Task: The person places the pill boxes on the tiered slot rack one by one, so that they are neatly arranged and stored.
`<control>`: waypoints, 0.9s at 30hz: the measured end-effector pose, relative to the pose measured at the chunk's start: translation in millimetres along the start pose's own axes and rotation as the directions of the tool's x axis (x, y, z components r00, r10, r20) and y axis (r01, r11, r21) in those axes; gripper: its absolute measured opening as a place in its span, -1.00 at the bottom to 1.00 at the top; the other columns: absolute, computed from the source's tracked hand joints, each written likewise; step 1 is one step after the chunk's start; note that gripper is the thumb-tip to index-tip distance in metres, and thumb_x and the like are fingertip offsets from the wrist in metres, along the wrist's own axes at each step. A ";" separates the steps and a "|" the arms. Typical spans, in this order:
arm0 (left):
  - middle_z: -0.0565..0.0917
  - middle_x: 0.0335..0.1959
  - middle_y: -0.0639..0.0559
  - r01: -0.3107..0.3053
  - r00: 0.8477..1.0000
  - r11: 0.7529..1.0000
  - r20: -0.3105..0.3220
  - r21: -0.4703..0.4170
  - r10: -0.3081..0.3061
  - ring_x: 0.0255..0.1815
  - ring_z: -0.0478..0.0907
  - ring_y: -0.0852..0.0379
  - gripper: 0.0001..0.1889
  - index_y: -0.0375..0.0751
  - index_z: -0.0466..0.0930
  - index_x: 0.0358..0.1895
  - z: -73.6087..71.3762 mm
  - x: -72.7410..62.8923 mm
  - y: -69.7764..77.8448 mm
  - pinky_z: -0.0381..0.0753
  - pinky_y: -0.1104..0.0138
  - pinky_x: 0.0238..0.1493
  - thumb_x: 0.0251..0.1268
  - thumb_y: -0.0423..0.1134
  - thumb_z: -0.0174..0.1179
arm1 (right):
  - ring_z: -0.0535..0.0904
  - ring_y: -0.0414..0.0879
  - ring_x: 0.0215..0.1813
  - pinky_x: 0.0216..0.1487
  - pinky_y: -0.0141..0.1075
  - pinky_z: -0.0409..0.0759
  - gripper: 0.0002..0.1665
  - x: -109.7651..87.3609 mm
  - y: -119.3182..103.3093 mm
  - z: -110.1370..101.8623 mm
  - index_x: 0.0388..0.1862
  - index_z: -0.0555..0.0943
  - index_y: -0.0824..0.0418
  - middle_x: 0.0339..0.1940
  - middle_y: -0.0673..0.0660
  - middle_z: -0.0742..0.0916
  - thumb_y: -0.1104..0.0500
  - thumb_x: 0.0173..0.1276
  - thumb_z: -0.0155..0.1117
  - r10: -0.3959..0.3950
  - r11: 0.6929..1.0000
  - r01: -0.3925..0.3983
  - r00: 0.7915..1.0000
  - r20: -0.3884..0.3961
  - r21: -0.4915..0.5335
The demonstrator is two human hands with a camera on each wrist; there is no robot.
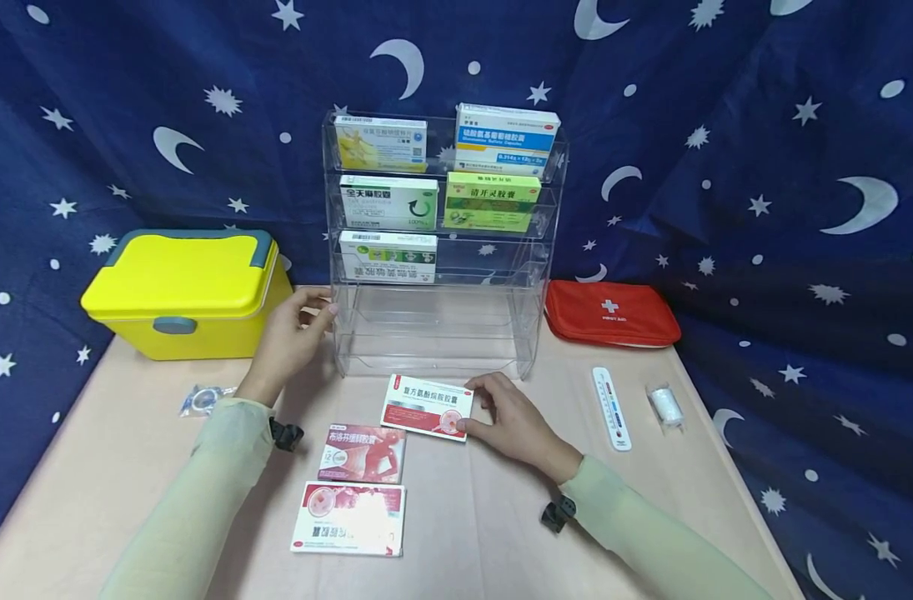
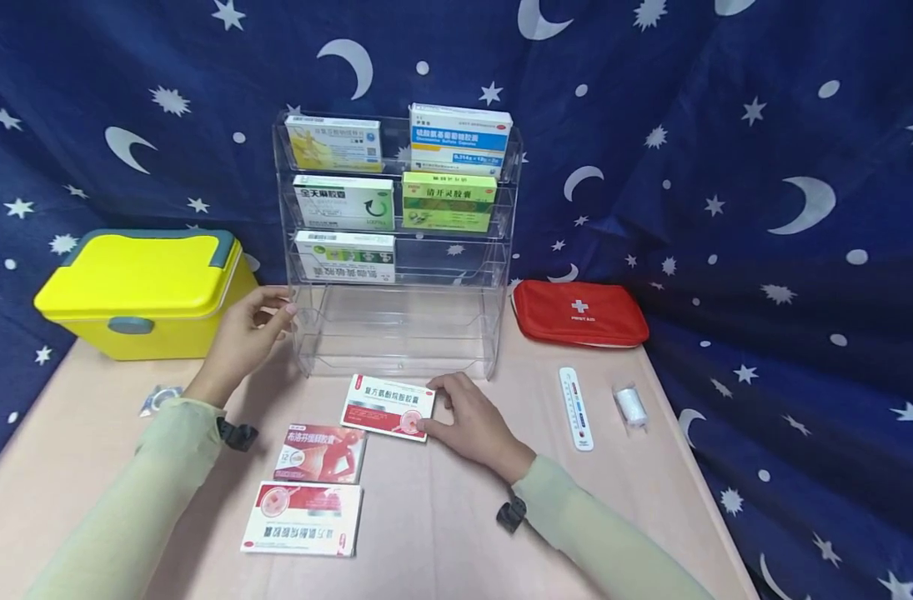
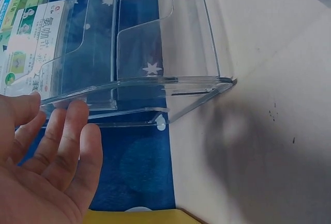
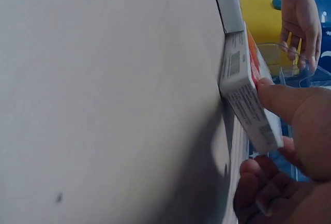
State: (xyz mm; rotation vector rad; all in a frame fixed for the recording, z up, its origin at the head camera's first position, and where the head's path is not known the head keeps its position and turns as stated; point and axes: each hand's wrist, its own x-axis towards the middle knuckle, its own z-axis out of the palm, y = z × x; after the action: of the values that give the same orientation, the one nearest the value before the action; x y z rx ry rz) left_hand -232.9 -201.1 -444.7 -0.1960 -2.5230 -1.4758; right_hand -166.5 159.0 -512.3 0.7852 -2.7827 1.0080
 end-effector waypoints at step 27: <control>0.65 -0.01 -0.23 0.008 1.000 1.000 0.003 -0.002 -0.008 -0.16 0.59 -0.12 -0.65 -0.31 0.55 0.22 1.0 -0.5 -2.3 0.55 0.38 -0.23 0.55 -0.17 0.17 | 0.64 -0.06 -0.07 -0.34 -0.29 0.65 -0.58 9.3 -1.1 -33.9 0.03 0.60 0.17 0.09 0.10 0.66 0.44 0.24 0.46 -0.137 0.948 0.203 0.956 -0.260 0.245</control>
State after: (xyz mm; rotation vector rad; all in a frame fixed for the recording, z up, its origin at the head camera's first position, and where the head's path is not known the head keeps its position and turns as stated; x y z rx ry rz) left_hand -233.0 -201.4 -447.3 -0.1890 -2.5274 -1.4821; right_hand -177.3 175.1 -483.0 0.8523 -2.3594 1.3646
